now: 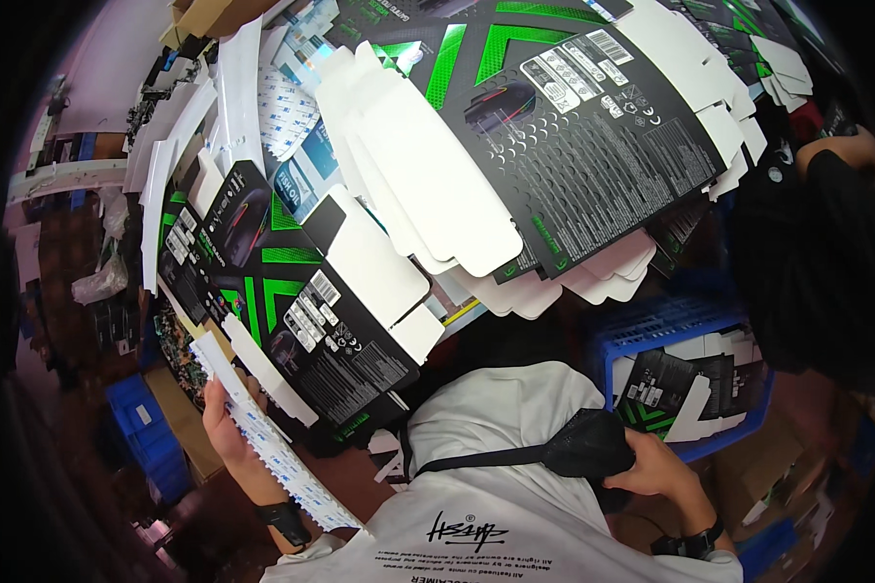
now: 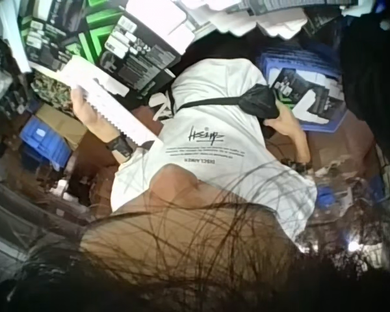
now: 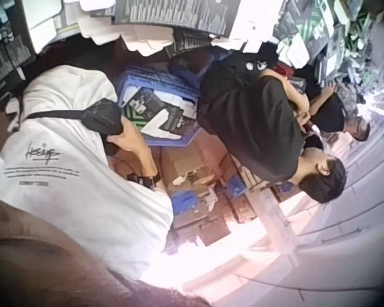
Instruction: Apply adhesive stickers to product boxes in a factory setting.
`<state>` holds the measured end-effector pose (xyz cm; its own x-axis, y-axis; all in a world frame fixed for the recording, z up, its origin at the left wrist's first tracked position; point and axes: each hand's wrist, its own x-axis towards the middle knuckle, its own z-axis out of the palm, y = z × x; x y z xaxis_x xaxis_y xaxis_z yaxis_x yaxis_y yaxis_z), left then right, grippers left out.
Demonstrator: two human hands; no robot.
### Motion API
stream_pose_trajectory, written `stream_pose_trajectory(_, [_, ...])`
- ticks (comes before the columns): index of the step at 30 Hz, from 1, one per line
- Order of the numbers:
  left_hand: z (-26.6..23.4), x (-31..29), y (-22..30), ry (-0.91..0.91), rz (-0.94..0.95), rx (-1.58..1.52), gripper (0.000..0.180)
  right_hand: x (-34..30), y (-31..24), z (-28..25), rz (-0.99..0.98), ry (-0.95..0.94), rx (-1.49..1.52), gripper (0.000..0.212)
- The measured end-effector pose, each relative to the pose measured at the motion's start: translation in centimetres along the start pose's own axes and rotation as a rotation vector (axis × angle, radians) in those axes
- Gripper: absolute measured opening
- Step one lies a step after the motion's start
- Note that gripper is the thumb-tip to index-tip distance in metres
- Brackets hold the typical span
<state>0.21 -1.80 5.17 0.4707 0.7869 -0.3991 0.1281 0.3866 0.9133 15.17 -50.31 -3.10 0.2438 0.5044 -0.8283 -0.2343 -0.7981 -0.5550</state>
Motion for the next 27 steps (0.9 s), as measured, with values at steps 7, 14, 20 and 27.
stream_pose_trajectory(7, [0.5, 0.2, 0.0, 0.031, -0.016, -0.026, 0.015, 0.3, 0.2, -0.3, 0.031, -0.006, -0.071, 0.057])
stream_pose_trajectory(14, [0.3, 0.2, 0.3, -0.055, -0.019, 0.002, 0.014, 0.2, -1.4, -0.7, 0.06, -0.035, -0.058, 0.061])
stream_pose_trajectory(20, [0.7, 0.3, 0.0, -0.009, -0.002, -0.017, 0.016, 0.1, -1.2, -0.7, 0.078, -0.06, -0.047, 0.066])
stream_pose_trajectory(27, [1.1, 0.7, -0.1, 0.018, -0.025, -0.057, 0.022, 1.4, 5.4, 4.1, 0.078, -0.166, 0.269, 0.085])
